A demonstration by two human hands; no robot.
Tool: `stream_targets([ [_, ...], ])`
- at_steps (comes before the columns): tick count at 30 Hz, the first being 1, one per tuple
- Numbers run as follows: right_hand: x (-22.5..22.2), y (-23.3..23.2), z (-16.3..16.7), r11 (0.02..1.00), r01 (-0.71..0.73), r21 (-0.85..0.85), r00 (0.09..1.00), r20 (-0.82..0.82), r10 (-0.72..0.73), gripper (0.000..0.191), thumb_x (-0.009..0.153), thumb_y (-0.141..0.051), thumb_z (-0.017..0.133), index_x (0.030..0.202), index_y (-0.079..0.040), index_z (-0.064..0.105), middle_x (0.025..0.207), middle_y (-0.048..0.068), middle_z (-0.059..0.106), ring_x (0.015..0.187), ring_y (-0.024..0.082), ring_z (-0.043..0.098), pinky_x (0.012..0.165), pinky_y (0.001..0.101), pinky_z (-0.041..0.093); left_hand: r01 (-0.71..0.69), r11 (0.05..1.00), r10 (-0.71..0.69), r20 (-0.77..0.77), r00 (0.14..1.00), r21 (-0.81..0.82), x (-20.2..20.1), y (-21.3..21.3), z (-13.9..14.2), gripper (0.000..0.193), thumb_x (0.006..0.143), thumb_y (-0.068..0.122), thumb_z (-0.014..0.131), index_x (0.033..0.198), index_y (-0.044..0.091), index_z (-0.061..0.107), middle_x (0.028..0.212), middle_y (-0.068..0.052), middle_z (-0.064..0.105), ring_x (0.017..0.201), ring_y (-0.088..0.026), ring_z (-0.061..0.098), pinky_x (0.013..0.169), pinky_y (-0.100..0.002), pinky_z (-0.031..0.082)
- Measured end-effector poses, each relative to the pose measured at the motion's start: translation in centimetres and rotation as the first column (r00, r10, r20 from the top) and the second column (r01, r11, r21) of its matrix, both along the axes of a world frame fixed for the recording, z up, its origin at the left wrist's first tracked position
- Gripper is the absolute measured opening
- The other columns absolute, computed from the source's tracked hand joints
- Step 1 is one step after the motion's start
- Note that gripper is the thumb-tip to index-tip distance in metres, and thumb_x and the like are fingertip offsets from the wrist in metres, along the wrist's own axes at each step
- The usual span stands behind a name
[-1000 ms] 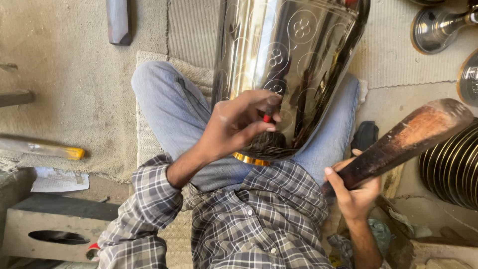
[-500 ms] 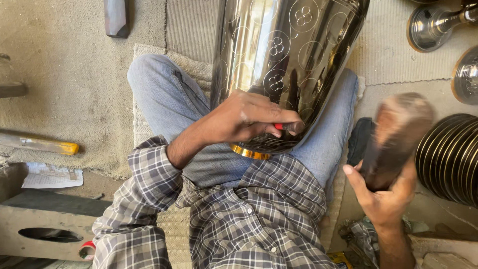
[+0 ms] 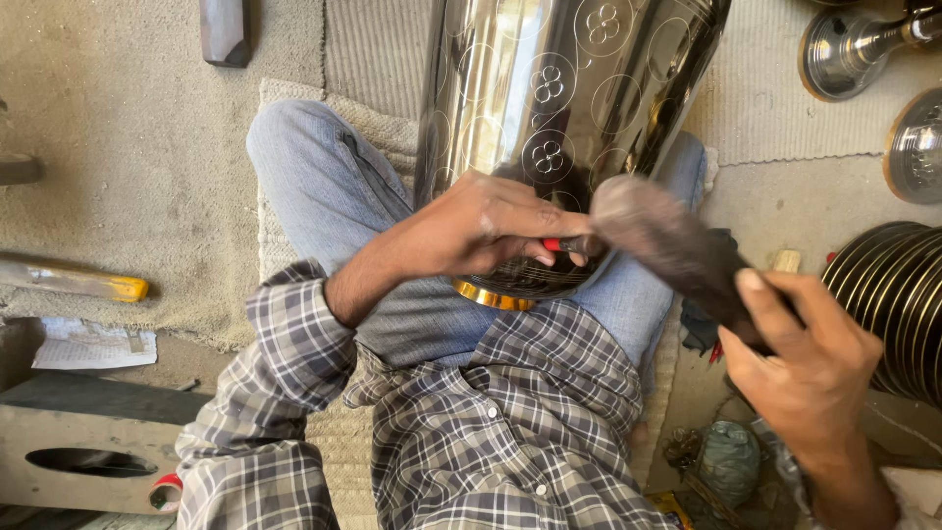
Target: The person sits on the floor with a large brass vase held between their legs and engraves a decorative pattern into its surface. They hold a punch against the metal and strike it with a wooden mallet, repositioning the vase and moving to new areas of the pattern as they work.
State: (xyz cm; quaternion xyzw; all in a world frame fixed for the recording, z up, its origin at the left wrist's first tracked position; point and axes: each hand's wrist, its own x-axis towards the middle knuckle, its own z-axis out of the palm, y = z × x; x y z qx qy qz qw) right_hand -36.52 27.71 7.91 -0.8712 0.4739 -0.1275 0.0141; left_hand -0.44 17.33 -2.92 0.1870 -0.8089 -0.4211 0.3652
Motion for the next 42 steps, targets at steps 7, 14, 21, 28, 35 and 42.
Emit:
stream_targets([
  [7, 3.5, -5.5, 6.4, 0.986, -0.12, 0.114, 0.947, -0.285, 0.148, 0.087, 0.08, -0.003, 0.083, 0.156, -0.023, 0.045, 0.092, 0.006, 0.063, 0.062, 0.017, 0.058, 0.052, 0.0322, 0.053, -0.546, 0.831, 0.556, -0.139, 0.82, 0.101, -1.4, 5.4, -0.1, 0.048, 0.099, 0.003, 0.077, 0.142, 0.016, 0.061, 0.107, -0.003, 0.078, 0.086, -0.011, 0.076, 0.071, -0.025, 0.064],
  [14, 9.4, -10.2, 11.2, 0.939, -0.218, 0.265, 0.888, -0.346, 0.303, 0.082, 0.081, 0.004, 0.073, 0.154, -0.025, 0.048, 0.087, 0.003, 0.057, 0.064, 0.016, 0.055, 0.061, 0.0316, 0.052, -0.682, 0.635, 0.767, -0.188, 0.613, 0.364, -3.1, 7.8, 1.3, 0.04, 0.097, -0.006, 0.074, 0.134, 0.001, 0.062, 0.099, -0.01, 0.078, 0.087, -0.013, 0.078, 0.069, -0.024, 0.06],
  [21, 11.8, -11.7, 12.7, 0.934, -0.218, 0.282, 0.782, -0.523, 0.34, 0.095, 0.074, 0.001, 0.073, 0.157, -0.033, 0.042, 0.08, 0.002, 0.052, 0.062, 0.014, 0.055, 0.063, 0.0301, 0.054, -0.56, 0.646, 0.749, -0.292, 0.594, 0.518, -3.3, 8.2, 1.2, 0.041, 0.1, -0.007, 0.068, 0.137, -0.003, 0.052, 0.113, -0.012, 0.074, 0.094, -0.011, 0.077, 0.078, -0.025, 0.065],
  [28, 9.1, -12.0, 11.5, 0.93, -0.183, 0.319, 0.816, -0.478, 0.325, 0.089, 0.078, 0.002, 0.071, 0.157, -0.027, 0.041, 0.081, 0.001, 0.053, 0.062, 0.016, 0.05, 0.058, 0.0315, 0.051, -0.538, 0.645, 0.762, -0.404, 0.505, 0.543, -4.0, 7.9, -0.7, 0.042, 0.099, -0.005, 0.072, 0.135, 0.003, 0.052, 0.112, -0.012, 0.073, 0.083, -0.006, 0.073, 0.067, -0.021, 0.063],
  [35, 6.4, -9.3, 10.1, 0.951, -0.167, 0.26, 0.894, -0.367, 0.258, 0.095, 0.069, 0.0, 0.078, 0.156, -0.022, 0.047, 0.082, 0.007, 0.055, 0.06, 0.02, 0.052, 0.056, 0.0355, 0.051, -0.535, 0.816, 0.578, -0.279, 0.767, 0.221, -2.1, 6.0, -1.8, 0.04, 0.099, 0.005, 0.075, 0.137, 0.012, 0.062, 0.104, -0.007, 0.078, 0.089, -0.011, 0.078, 0.075, -0.026, 0.068],
  [42, 3.0, -3.7, 5.4, 0.994, -0.073, 0.077, 0.958, -0.271, 0.091, 0.098, 0.067, 0.003, 0.078, 0.153, -0.026, 0.039, 0.088, 0.012, 0.066, 0.061, 0.027, 0.062, 0.05, 0.0409, 0.051, -0.156, 0.988, 0.152, -0.106, 0.983, -0.023, -0.4, 1.8, -1.0, 0.044, 0.099, 0.005, 0.072, 0.14, 0.019, 0.063, 0.114, 0.0, 0.079, 0.091, -0.012, 0.078, 0.073, -0.027, 0.066],
])
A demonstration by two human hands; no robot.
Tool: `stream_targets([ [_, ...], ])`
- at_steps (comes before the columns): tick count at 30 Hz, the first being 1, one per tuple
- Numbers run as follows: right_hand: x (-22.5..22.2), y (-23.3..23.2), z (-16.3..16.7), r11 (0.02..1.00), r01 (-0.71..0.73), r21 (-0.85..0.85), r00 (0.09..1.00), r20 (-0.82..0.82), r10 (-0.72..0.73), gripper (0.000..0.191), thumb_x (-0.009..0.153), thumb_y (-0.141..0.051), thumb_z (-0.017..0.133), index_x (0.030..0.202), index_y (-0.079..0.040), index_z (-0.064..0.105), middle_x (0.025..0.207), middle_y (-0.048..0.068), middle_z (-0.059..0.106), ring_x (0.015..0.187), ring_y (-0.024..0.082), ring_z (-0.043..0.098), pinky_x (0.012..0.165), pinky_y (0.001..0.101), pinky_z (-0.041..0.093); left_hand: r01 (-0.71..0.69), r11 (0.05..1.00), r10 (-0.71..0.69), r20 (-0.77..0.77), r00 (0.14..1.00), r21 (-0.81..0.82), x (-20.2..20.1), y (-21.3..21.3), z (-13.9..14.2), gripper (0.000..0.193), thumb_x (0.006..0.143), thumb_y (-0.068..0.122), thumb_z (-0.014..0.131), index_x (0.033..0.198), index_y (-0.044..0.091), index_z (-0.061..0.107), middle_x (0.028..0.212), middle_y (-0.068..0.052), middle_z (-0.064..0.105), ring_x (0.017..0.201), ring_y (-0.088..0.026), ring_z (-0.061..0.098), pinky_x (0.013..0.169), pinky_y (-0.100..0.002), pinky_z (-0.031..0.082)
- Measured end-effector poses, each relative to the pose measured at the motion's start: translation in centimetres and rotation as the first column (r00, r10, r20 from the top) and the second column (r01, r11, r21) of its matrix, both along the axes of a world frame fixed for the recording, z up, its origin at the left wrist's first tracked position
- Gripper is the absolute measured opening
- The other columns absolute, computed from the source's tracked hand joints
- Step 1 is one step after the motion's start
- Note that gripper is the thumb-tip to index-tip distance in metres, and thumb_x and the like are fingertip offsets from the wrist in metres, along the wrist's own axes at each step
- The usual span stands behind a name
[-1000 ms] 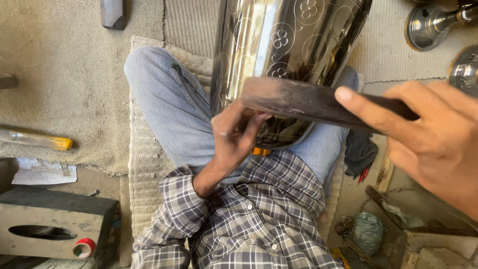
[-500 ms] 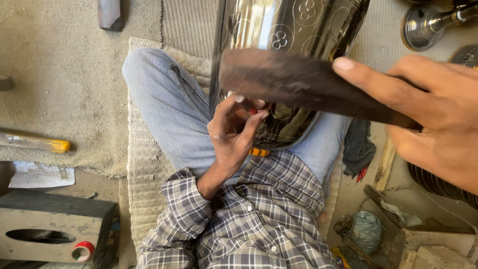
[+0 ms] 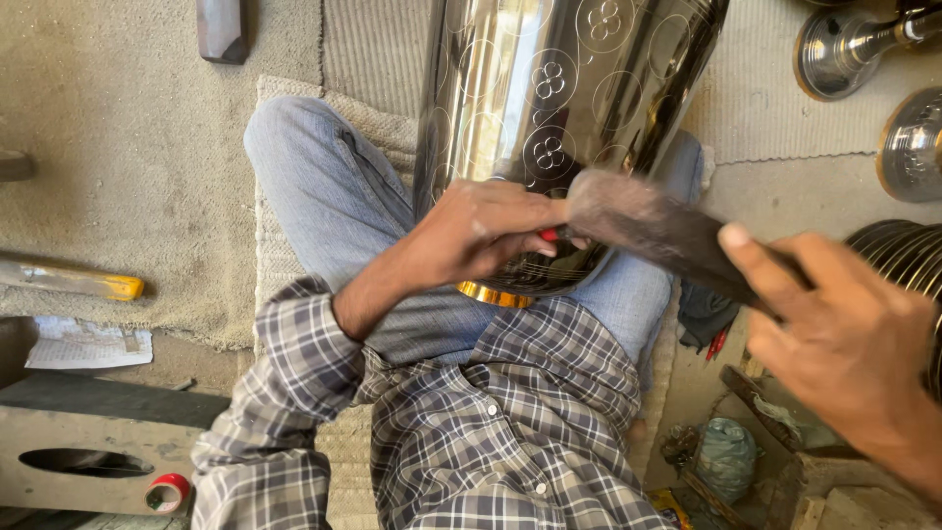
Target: The person sits on the floor with a large brass vase held between their legs and engraves a decorative pattern into its surface. They hold a punch against the metal and strike it with a wooden mallet, repositioning the vase and moving to new areas of the pattern as they work.
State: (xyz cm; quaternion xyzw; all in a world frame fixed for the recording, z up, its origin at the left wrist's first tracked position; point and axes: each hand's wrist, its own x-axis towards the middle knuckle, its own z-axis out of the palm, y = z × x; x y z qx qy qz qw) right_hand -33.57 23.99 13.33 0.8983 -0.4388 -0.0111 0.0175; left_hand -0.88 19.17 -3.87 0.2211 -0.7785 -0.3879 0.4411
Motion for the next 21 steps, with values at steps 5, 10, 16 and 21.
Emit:
stream_targets([
  [5, -2.1, 3.0, -5.1, 0.996, 0.093, 0.008, 0.893, 0.441, -0.087, 0.104, 0.09, 0.003, 0.076, 0.17, -0.025, 0.017, 0.101, 0.016, 0.064, 0.076, 0.023, 0.067, 0.061, 0.0347, 0.056, 0.168, 0.986, -0.168, -0.01, 0.986, 0.016, 0.0, -1.7, 1.2, 0.047, 0.099, 0.007, 0.072, 0.142, 0.023, 0.06, 0.121, -0.002, 0.078, 0.096, -0.014, 0.079, 0.075, -0.027, 0.067],
  [10, -3.5, 4.8, -8.4, 0.987, 0.158, 0.041, 0.751, 0.644, -0.147, 0.089, 0.099, 0.003, 0.073, 0.164, -0.032, 0.023, 0.102, 0.012, 0.062, 0.079, 0.02, 0.065, 0.066, 0.0326, 0.061, 0.245, 0.969, -0.246, 0.059, 0.967, 0.027, 0.2, -2.1, 2.6, 0.054, 0.096, 0.004, 0.074, 0.143, 0.026, 0.06, 0.118, -0.001, 0.078, 0.095, -0.015, 0.079, 0.079, -0.031, 0.067],
  [16, -4.2, 4.4, -10.7, 0.994, 0.082, -0.077, 0.859, 0.512, -0.031, 0.095, 0.089, -0.003, 0.077, 0.166, -0.03, 0.027, 0.099, 0.01, 0.063, 0.073, 0.018, 0.065, 0.057, 0.0285, 0.058, 0.292, 0.956, -0.291, 0.04, 0.956, -0.013, 0.5, -2.4, 3.3, 0.067, 0.092, -0.004, 0.071, 0.149, 0.027, 0.054, 0.125, -0.003, 0.077, 0.104, -0.018, 0.078, 0.086, -0.032, 0.065],
  [21, -4.1, 4.7, -10.2, 0.996, 0.067, 0.06, 0.801, 0.592, -0.09, 0.096, 0.099, -0.002, 0.076, 0.174, -0.028, 0.021, 0.098, 0.006, 0.063, 0.074, 0.013, 0.065, 0.06, 0.0271, 0.058, 0.2, 0.977, -0.212, 0.194, 0.958, 0.076, 0.3, -1.6, 2.4, 0.067, 0.089, -0.012, 0.066, 0.143, 0.027, 0.06, 0.116, 0.0, 0.081, 0.083, -0.011, 0.078, 0.053, -0.025, 0.059],
])
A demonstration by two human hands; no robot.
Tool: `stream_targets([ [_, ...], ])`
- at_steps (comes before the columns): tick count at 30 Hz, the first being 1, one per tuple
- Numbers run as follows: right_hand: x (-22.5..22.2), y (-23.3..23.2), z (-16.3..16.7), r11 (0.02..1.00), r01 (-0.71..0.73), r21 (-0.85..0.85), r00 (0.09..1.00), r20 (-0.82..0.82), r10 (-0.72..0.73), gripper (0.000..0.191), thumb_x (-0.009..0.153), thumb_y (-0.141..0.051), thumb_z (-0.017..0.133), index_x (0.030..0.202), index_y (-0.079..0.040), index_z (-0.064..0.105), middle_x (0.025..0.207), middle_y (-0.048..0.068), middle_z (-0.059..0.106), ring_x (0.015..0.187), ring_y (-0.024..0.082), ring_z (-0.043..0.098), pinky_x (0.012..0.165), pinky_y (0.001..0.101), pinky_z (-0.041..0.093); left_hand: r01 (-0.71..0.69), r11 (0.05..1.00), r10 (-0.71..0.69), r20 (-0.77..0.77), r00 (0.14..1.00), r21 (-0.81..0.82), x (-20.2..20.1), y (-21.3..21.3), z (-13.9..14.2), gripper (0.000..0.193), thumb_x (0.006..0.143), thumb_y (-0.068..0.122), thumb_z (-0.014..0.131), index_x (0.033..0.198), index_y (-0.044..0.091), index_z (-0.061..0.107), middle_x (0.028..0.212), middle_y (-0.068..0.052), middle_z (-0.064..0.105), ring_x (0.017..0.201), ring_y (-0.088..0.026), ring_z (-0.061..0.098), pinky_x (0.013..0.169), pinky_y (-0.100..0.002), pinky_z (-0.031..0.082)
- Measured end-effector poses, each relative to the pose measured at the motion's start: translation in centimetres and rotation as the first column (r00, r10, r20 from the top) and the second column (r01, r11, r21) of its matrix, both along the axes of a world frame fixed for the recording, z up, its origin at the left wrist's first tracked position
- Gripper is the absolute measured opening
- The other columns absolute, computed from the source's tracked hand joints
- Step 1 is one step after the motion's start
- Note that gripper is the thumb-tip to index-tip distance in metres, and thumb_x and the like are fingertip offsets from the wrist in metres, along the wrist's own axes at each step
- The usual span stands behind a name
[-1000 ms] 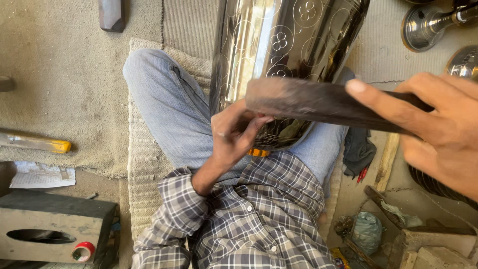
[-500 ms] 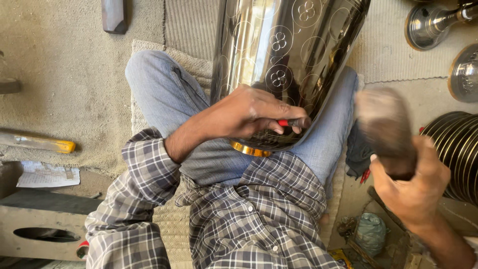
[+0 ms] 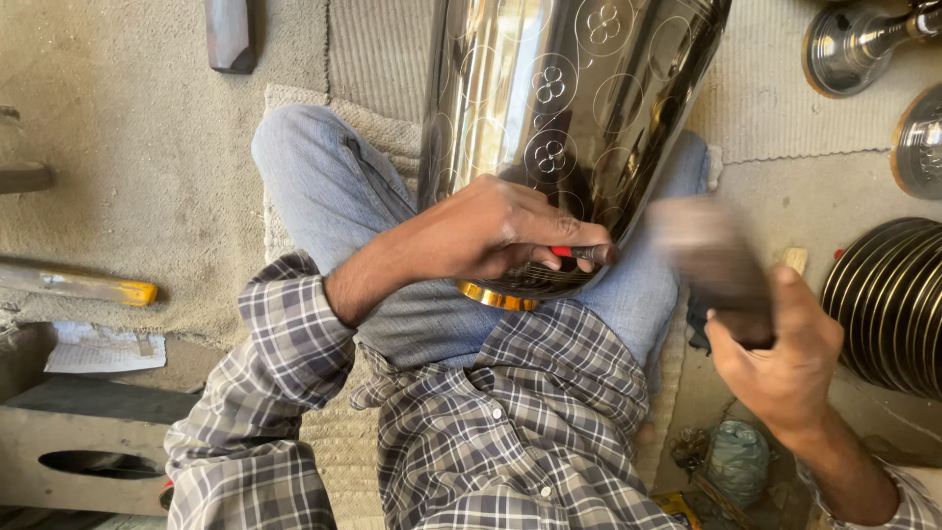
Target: The person sits on the floor with a large brass vase held between their legs and engraves a decorative pattern into its surface. They hold a punch against the metal and strike it with a wooden mallet, repositioning the vase and moving to new areas of the pattern as they work.
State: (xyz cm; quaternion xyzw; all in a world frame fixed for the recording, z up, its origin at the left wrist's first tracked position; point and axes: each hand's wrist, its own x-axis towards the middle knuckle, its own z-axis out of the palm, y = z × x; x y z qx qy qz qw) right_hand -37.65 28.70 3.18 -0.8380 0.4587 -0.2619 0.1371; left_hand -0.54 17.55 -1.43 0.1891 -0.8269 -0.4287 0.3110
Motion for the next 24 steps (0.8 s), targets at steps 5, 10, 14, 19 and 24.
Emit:
stream_targets([
  [5, 0.8, -1.3, 0.9, 0.999, 0.041, 0.027, 0.989, -0.144, -0.037, 0.088, 0.089, -0.001, 0.075, 0.161, -0.026, 0.031, 0.096, 0.009, 0.062, 0.068, 0.015, 0.064, 0.056, 0.03, 0.057, -0.125, 0.992, 0.125, -0.096, 0.987, 0.009, 0.3, 1.5, -1.4, 0.064, 0.096, -0.003, 0.071, 0.148, 0.03, 0.057, 0.113, 0.002, 0.078, 0.085, -0.008, 0.074, 0.063, -0.022, 0.062],
  [10, 2.4, -4.1, 3.2, 1.0, -0.02, 0.016, 0.978, -0.206, 0.023, 0.077, 0.087, -0.001, 0.073, 0.154, -0.015, 0.038, 0.099, 0.012, 0.065, 0.067, 0.017, 0.061, 0.051, 0.0303, 0.055, -0.364, 0.931, 0.36, -0.136, 0.923, -0.006, 0.0, 3.3, -1.5, 0.053, 0.097, 0.001, 0.074, 0.142, 0.024, 0.06, 0.115, 0.002, 0.081, 0.081, -0.009, 0.073, 0.064, -0.025, 0.059],
  [14, 4.9, -6.9, 6.4, 0.995, -0.101, 0.011, 0.963, -0.25, 0.1, 0.086, 0.092, 0.004, 0.07, 0.163, -0.023, 0.03, 0.111, 0.016, 0.067, 0.073, 0.02, 0.064, 0.055, 0.0305, 0.055, -0.5, 0.862, 0.504, -0.235, 0.831, 0.082, -0.4, 5.3, -0.5, 0.047, 0.102, 0.002, 0.072, 0.144, 0.019, 0.059, 0.116, -0.001, 0.077, 0.099, -0.013, 0.078, 0.084, -0.026, 0.066],
  [19, 8.0, -10.0, 11.3, 0.982, -0.167, 0.089, 0.791, -0.582, 0.188, 0.088, 0.083, -0.004, 0.077, 0.158, -0.028, 0.039, 0.08, 0.001, 0.059, 0.055, 0.016, 0.057, 0.05, 0.0311, 0.053, -0.626, 0.719, 0.695, -0.291, 0.657, 0.303, -2.0, 7.2, 0.3, 0.043, 0.101, -0.006, 0.068, 0.142, 0.004, 0.057, 0.117, -0.012, 0.075, 0.103, -0.017, 0.077, 0.087, -0.029, 0.068],
  [24, 10.5, -12.0, 14.3, 0.943, -0.314, 0.11, 0.635, -0.714, 0.295, 0.091, 0.076, -0.007, 0.075, 0.156, -0.033, 0.042, 0.078, -0.001, 0.057, 0.053, 0.012, 0.056, 0.049, 0.0264, 0.053, -0.751, 0.489, 0.868, -0.156, 0.472, 0.443, -3.5, 9.1, -0.2, 0.049, 0.094, -0.012, 0.073, 0.14, -0.001, 0.059, 0.098, -0.013, 0.076, 0.081, -0.013, 0.074, 0.072, -0.025, 0.06],
])
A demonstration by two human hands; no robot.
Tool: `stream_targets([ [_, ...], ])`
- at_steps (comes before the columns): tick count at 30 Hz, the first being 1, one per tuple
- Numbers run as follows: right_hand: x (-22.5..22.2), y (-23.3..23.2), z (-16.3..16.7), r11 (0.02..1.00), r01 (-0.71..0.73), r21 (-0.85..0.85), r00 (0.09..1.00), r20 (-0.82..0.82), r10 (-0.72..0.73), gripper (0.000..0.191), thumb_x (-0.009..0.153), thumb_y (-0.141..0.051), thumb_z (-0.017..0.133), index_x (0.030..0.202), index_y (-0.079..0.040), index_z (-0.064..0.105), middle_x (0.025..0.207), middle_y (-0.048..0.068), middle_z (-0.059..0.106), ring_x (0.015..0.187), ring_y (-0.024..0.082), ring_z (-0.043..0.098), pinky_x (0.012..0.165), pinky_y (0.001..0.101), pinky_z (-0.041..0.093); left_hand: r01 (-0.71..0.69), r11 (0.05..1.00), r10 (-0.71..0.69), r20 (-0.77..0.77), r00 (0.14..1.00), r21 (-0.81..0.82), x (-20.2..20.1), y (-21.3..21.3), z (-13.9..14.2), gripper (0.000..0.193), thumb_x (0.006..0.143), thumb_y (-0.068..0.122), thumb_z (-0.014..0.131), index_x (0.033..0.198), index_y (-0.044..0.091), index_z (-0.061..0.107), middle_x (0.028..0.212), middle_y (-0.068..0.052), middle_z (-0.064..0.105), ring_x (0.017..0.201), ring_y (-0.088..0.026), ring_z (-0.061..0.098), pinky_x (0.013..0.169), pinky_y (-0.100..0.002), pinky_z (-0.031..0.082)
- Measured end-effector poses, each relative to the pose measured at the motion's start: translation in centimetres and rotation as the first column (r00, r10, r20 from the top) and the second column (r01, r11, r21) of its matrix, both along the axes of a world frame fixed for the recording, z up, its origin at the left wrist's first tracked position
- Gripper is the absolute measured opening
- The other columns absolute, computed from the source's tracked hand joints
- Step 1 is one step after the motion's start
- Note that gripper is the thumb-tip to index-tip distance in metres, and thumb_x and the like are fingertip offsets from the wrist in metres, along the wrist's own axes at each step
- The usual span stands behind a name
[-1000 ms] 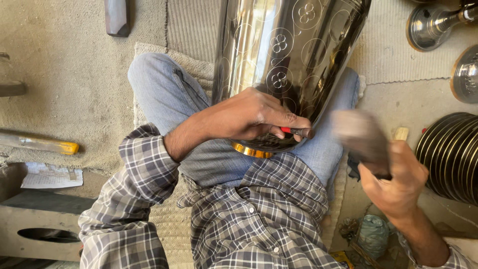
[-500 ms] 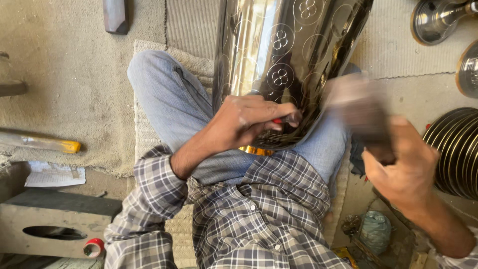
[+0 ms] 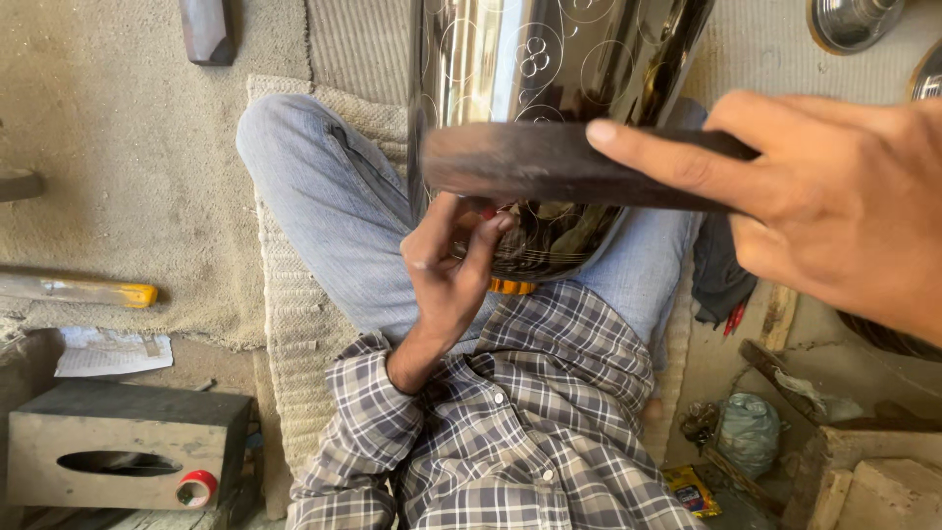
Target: The person sits on the floor with a large brass vase held between their legs and engraves a decorative pattern into its surface. They hold a punch against the metal and strike it with a wooden mallet, repositioning the vase and moving to new areas of the pattern as they work.
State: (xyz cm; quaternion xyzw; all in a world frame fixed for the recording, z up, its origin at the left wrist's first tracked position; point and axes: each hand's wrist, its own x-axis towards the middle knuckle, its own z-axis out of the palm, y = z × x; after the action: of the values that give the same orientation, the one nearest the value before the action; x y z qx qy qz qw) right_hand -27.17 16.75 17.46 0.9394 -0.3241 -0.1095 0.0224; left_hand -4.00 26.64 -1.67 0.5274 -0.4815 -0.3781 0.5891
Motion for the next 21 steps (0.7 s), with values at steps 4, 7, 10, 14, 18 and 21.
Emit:
stream_targets([
  [4, 1.7, -0.9, 1.1, 0.999, 0.003, 0.044, 1.0, 0.029, -0.004, 0.084, 0.084, -0.004, 0.073, 0.157, -0.032, 0.043, 0.077, -0.001, 0.056, 0.051, 0.012, 0.053, 0.05, 0.0266, 0.052, 0.011, 0.99, -0.03, -0.139, 0.99, -0.139, -0.4, 0.2, -1.0, 0.044, 0.103, -0.012, 0.066, 0.142, 0.003, 0.053, 0.109, -0.016, 0.074, 0.087, -0.014, 0.075, 0.074, -0.023, 0.064],
  [7, 2.6, -1.5, 2.1, 0.999, -0.049, 0.0, 0.999, -0.001, 0.049, 0.081, 0.087, -0.007, 0.072, 0.158, -0.034, 0.043, 0.076, -0.002, 0.054, 0.054, 0.011, 0.05, 0.051, 0.0247, 0.052, -0.024, 0.998, 0.015, -0.151, 0.988, -0.056, -0.5, 0.5, -1.2, 0.036, 0.101, -0.01, 0.071, 0.133, 0.0, 0.057, 0.097, -0.013, 0.076, 0.077, -0.01, 0.074, 0.065, -0.02, 0.059],
  [10, 3.1, -1.7, 2.9, 0.989, -0.138, -0.06, 0.986, -0.108, 0.131, 0.085, 0.084, -0.011, 0.072, 0.158, -0.038, 0.041, 0.076, -0.002, 0.053, 0.055, 0.011, 0.049, 0.052, 0.0228, 0.053, -0.058, 0.997, 0.044, -0.251, 0.967, -0.049, -0.8, 1.0, -1.2, 0.039, 0.101, -0.006, 0.071, 0.134, -0.004, 0.051, 0.105, -0.011, 0.072, 0.084, -0.009, 0.073, 0.072, -0.023, 0.061],
  [14, 2.9, -2.0, 3.2, 0.99, -0.141, -0.015, 0.958, -0.252, 0.133, 0.101, 0.072, -0.011, 0.075, 0.16, -0.042, 0.037, 0.077, -0.005, 0.054, 0.054, 0.009, 0.052, 0.055, 0.0229, 0.055, -0.071, 0.997, 0.071, -0.173, 0.982, 0.001, -0.8, 1.1, -1.1, 0.032, 0.097, -0.007, 0.074, 0.125, -0.007, 0.057, 0.093, -0.011, 0.074, 0.075, -0.007, 0.07, 0.063, -0.02, 0.056],
  [18, 2.2, -1.7, 2.5, 0.996, -0.085, -0.007, 0.956, -0.281, 0.08, 0.09, 0.084, -0.015, 0.075, 0.159, -0.045, 0.037, 0.079, -0.003, 0.053, 0.059, 0.01, 0.052, 0.056, 0.0224, 0.056, -0.035, 0.998, 0.029, -0.109, 0.994, -0.058, -0.6, 0.7, -1.1, 0.031, 0.098, -0.009, 0.075, 0.124, -0.005, 0.059, 0.099, -0.014, 0.076, 0.079, -0.01, 0.071, 0.067, -0.022, 0.059],
  [21, 1.6, -1.5, 1.9, 0.999, -0.038, 0.037, 0.976, -0.212, 0.045, 0.096, 0.076, -0.005, 0.075, 0.158, -0.041, 0.04, 0.078, -0.002, 0.055, 0.057, 0.01, 0.054, 0.057, 0.0248, 0.056, -0.036, 0.989, -0.005, -0.284, 0.959, -0.141, -0.6, -0.2, -1.1, 0.04, 0.102, -0.008, 0.071, 0.137, -0.002, 0.051, 0.099, -0.009, 0.075, 0.084, -0.012, 0.076, 0.074, -0.024, 0.065],
])
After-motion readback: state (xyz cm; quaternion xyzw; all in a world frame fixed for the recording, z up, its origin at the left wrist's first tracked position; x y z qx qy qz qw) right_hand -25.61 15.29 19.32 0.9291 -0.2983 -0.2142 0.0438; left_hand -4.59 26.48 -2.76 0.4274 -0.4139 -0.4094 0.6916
